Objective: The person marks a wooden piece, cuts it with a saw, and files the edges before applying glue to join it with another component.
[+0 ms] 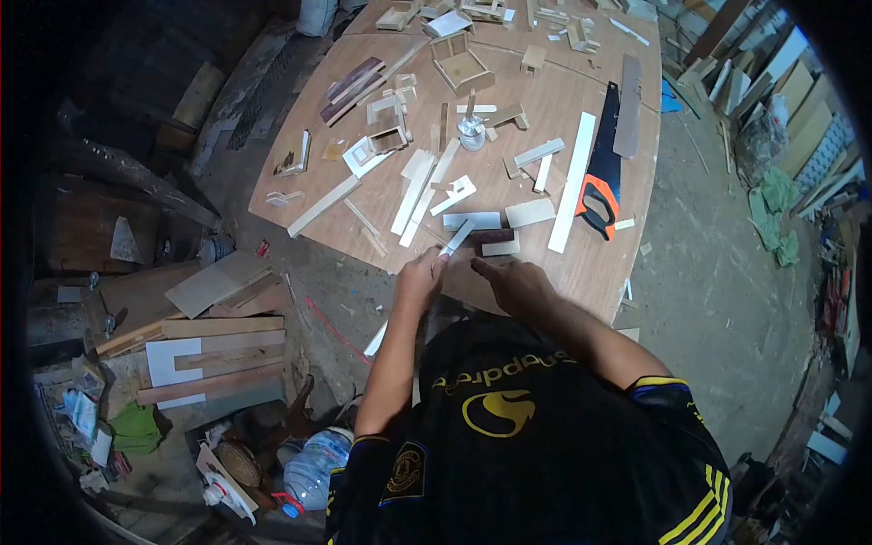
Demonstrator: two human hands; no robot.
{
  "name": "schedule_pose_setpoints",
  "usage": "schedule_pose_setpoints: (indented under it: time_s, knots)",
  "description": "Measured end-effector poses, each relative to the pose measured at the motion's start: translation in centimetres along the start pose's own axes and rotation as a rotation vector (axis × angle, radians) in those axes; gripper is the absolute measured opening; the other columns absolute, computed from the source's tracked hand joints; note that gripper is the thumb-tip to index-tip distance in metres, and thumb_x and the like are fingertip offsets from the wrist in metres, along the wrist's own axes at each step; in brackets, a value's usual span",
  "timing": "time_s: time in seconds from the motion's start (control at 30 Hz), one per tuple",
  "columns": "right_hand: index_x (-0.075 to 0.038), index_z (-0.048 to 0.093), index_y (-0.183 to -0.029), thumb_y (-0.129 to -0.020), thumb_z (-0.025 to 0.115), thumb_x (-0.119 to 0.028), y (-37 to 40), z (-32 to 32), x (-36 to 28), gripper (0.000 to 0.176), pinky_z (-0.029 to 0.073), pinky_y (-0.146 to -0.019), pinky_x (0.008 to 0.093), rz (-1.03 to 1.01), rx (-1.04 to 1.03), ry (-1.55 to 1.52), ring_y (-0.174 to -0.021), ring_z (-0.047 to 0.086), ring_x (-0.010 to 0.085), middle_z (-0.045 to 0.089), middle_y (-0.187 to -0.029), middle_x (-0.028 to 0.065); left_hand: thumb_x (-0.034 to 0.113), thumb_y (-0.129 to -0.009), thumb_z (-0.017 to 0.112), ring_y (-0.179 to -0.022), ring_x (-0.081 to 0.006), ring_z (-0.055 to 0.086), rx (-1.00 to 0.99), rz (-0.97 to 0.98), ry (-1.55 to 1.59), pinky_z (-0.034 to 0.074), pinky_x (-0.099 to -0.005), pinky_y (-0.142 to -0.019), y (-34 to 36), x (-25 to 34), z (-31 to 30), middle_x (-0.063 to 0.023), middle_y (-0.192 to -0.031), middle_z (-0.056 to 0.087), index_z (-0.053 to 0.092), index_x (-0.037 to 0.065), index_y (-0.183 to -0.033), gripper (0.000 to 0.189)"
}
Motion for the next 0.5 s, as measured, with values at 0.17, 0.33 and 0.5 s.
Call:
schedule_pose_setpoints:
  time_s: [0.17, 0.33, 0.5]
  knots:
    - [-0.022, 0.048, -0.145, -0.086, 0.054, -0.007, 1.4, -1.5, -0.8, 0.061, 0.053, -0.059, 0.045, 0.063, -0.043, -0.089, -0.065, 0.067, 0.0333, 0.066, -0.073, 0.015, 0.034, -0.098, 0.053, -0.087, -0.0469, 0.064, -0.017, -0.045, -0.076, 0.05, -0.0554, -0.073, -1.1, -3.3, 0.6, -0.0255, -0.09, 0.067, 0.061, 0.01, -0.106, 0.027]
    - [-0.024, 0.05, -0.143, -0.085, 0.052, -0.004, -0.7, -2.4, -1.3, 0.062, 0.054, -0.061, 0.0465, 0.229, -0.153, 0.024, -0.067, 0.067, 0.0344, 0.068, -0.082, 0.0164, 0.032, -0.097, 0.055, -0.079, -0.0466, 0.064, -0.004, 0.132, -0.038, 0.049, -0.0574, -0.068, -3.6, -2.6, 0.1, -0.0232, -0.081, 0.066, 0.062, 0.011, -0.105, 0.024]
    - [-0.02, 0.051, -0.141, -0.086, 0.052, -0.007, -4.8, -2.4, -3.4, 0.057, 0.053, -0.057, 0.0469, 0.18, 0.133, 0.052, -0.068, 0.067, 0.0366, 0.065, -0.08, 0.0194, 0.033, -0.099, 0.052, -0.082, -0.0475, 0.063, -0.132, 0.091, -0.002, 0.048, -0.0568, -0.067, -6.8, -3.3, -2.6, -0.0235, -0.083, 0.066, 0.059, 0.009, -0.101, 0.025]
Point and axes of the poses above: each hand's wrist, its own y-axis away from the middle knuckle, its own z-axis out of the palm, x = y × z, the point moved 5 cm from there along -y, towards the middle knuckle
